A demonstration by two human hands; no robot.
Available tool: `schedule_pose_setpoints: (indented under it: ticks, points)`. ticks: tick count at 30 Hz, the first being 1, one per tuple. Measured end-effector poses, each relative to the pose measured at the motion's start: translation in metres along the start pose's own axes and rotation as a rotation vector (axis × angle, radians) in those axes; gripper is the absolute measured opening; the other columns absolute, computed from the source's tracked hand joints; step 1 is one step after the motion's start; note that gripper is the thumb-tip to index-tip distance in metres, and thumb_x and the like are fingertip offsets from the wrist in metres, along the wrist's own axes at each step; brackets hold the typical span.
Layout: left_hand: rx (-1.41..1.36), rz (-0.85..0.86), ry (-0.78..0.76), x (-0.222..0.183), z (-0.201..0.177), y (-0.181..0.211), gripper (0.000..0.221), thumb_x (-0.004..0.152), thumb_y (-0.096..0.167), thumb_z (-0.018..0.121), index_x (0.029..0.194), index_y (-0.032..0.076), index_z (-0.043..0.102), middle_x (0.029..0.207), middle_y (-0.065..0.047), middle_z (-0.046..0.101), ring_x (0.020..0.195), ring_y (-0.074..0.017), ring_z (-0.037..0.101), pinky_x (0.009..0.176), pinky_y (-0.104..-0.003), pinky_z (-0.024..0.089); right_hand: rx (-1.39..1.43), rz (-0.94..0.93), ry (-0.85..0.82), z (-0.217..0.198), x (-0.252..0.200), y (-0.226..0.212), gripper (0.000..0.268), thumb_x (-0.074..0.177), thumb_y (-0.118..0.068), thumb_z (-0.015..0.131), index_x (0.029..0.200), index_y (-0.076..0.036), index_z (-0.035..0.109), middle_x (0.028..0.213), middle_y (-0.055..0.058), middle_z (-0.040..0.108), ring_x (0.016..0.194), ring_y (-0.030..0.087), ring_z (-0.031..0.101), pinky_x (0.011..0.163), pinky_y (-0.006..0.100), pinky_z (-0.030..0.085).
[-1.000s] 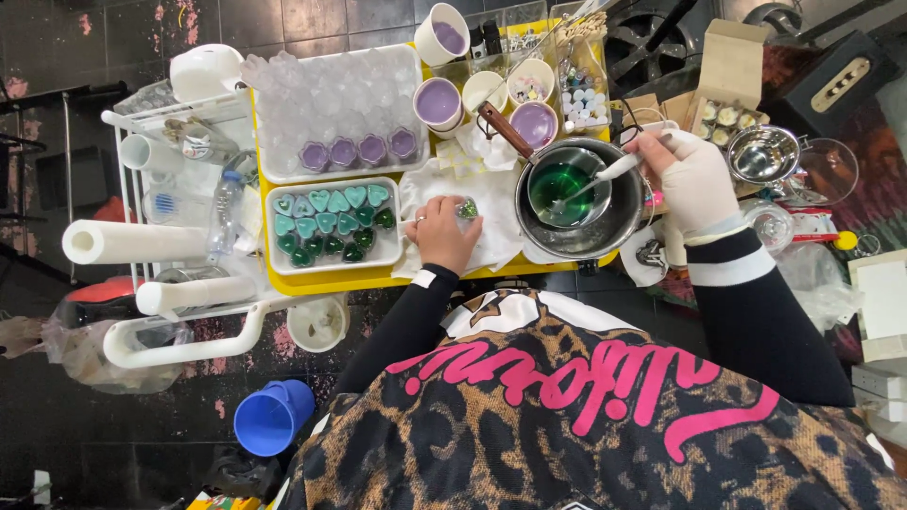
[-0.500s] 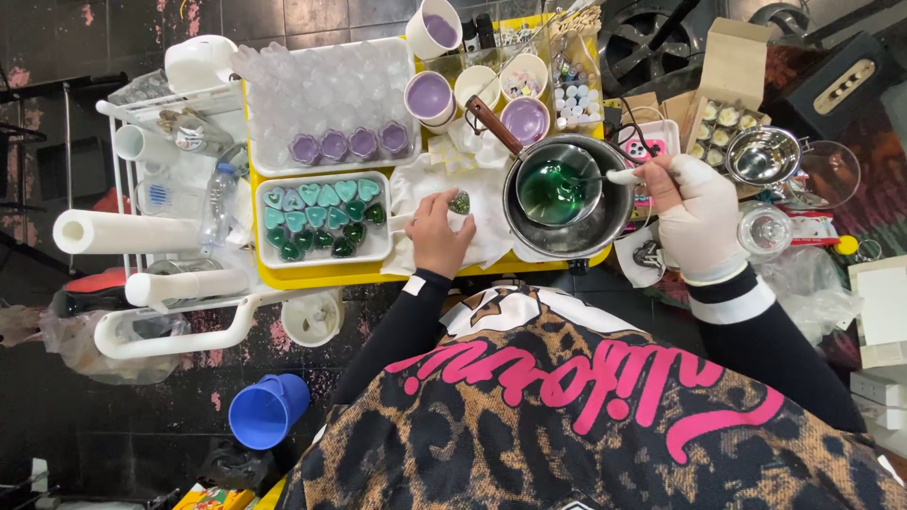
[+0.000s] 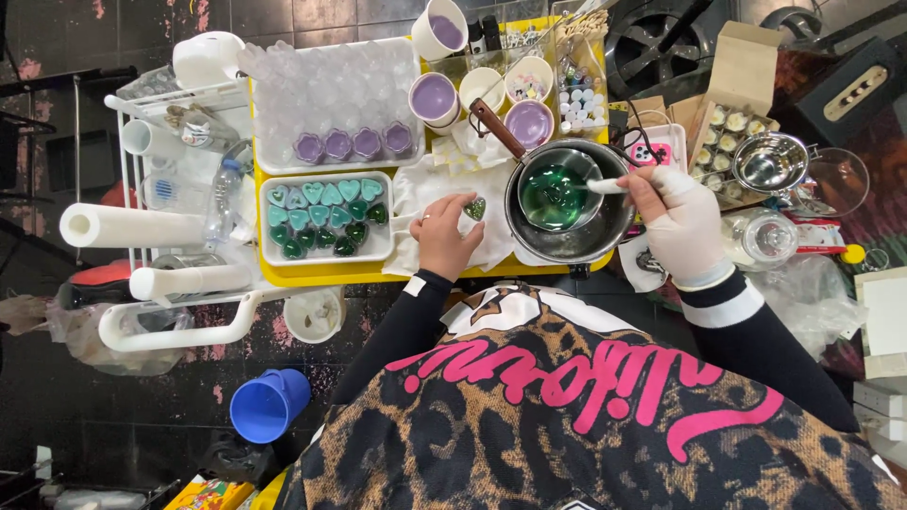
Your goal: Pouring colored liquid wax into various candle molds at a candle studio workstation.
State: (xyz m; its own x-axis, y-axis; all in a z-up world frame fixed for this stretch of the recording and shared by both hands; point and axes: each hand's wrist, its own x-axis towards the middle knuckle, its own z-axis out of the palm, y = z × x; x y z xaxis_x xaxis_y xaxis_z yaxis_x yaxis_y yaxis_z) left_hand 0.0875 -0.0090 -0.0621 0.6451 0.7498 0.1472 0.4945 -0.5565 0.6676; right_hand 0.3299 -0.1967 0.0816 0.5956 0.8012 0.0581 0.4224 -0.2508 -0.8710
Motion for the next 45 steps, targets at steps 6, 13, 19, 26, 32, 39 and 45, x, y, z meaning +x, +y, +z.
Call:
schedule_pose_setpoints:
  ticks: [6, 13, 19, 26, 32, 39, 45]
  points:
    - [0.108, -0.025, -0.038, 0.001, 0.005, -0.002, 0.048, 0.075, 0.030, 0.083, 0.120, 0.024, 0.070, 0.121, 0.003, 0.069, 0.116, -0.0258, 0.057, 0.090, -0.049, 0.028, 0.237, 0.050, 0.076, -0.004, 0.005, 0.011, 0.016, 0.113, -0.013, 0.057, 0.114, -0.001, 0.067, 0.103, -0.003, 0.073, 0.086, 0.004, 0.059, 0.079, 0.020, 0.049]
    - [0.144, -0.068, -0.066, 0.002, 0.010, -0.008, 0.048, 0.078, 0.034, 0.081, 0.123, 0.024, 0.070, 0.123, 0.003, 0.069, 0.118, -0.0259, 0.056, 0.091, -0.051, 0.028, 0.156, 0.108, 0.019, -0.005, -0.002, 0.017, 0.018, 0.113, -0.014, 0.057, 0.114, 0.000, 0.069, 0.095, -0.001, 0.067, 0.085, 0.004, 0.058, 0.078, 0.020, 0.047]
    - [0.000, 0.105, 0.180, 0.026, -0.020, 0.004, 0.048, 0.097, 0.031, 0.074, 0.139, 0.010, 0.063, 0.135, -0.014, 0.056, 0.126, -0.0363, 0.051, 0.104, -0.053, 0.028, 0.326, 0.184, 0.118, -0.010, -0.006, 0.028, 0.019, 0.113, -0.016, 0.058, 0.116, -0.002, 0.068, 0.097, -0.003, 0.067, 0.076, 0.002, 0.049, 0.069, 0.018, 0.041]
    - [0.148, 0.620, 0.063, 0.106, -0.087, 0.060, 0.030, 0.095, 0.023, 0.077, 0.124, 0.019, 0.069, 0.136, -0.004, 0.059, 0.138, -0.0288, 0.047, 0.114, -0.046, 0.032, 0.452, 0.163, 0.108, -0.010, -0.017, 0.031, 0.019, 0.113, -0.018, 0.057, 0.116, -0.001, 0.066, 0.097, 0.001, 0.066, 0.083, 0.006, 0.058, 0.075, 0.018, 0.045]
    - [0.396, 0.819, -0.089, 0.147, -0.073, 0.053, 0.044, 0.086, 0.035, 0.079, 0.124, 0.015, 0.069, 0.122, -0.003, 0.062, 0.125, -0.0257, 0.052, 0.105, -0.052, 0.028, 0.493, 0.224, 0.155, -0.010, -0.032, 0.032, 0.021, 0.114, -0.019, 0.057, 0.117, -0.001, 0.066, 0.093, 0.001, 0.063, 0.081, 0.005, 0.052, 0.072, 0.018, 0.039]
    - [0.440, 0.877, -0.209, 0.158, -0.071, 0.055, 0.031, 0.084, 0.045, 0.076, 0.098, 0.019, 0.066, 0.094, 0.000, 0.061, 0.102, -0.0244, 0.058, 0.092, -0.048, 0.032, 0.466, 0.219, 0.200, -0.007, -0.040, 0.028, 0.020, 0.113, -0.019, 0.056, 0.115, -0.001, 0.065, 0.093, 0.000, 0.064, 0.082, 0.004, 0.054, 0.073, 0.018, 0.042]
    - [0.373, 0.875, -0.211, 0.151, -0.066, 0.045, 0.019, 0.090, 0.039, 0.074, 0.097, 0.022, 0.068, 0.096, 0.000, 0.062, 0.102, -0.0243, 0.059, 0.094, -0.043, 0.034, 0.418, 0.220, 0.229, -0.001, -0.045, 0.026, 0.020, 0.114, -0.019, 0.055, 0.114, -0.002, 0.066, 0.092, -0.001, 0.064, 0.080, 0.004, 0.053, 0.072, 0.018, 0.041]
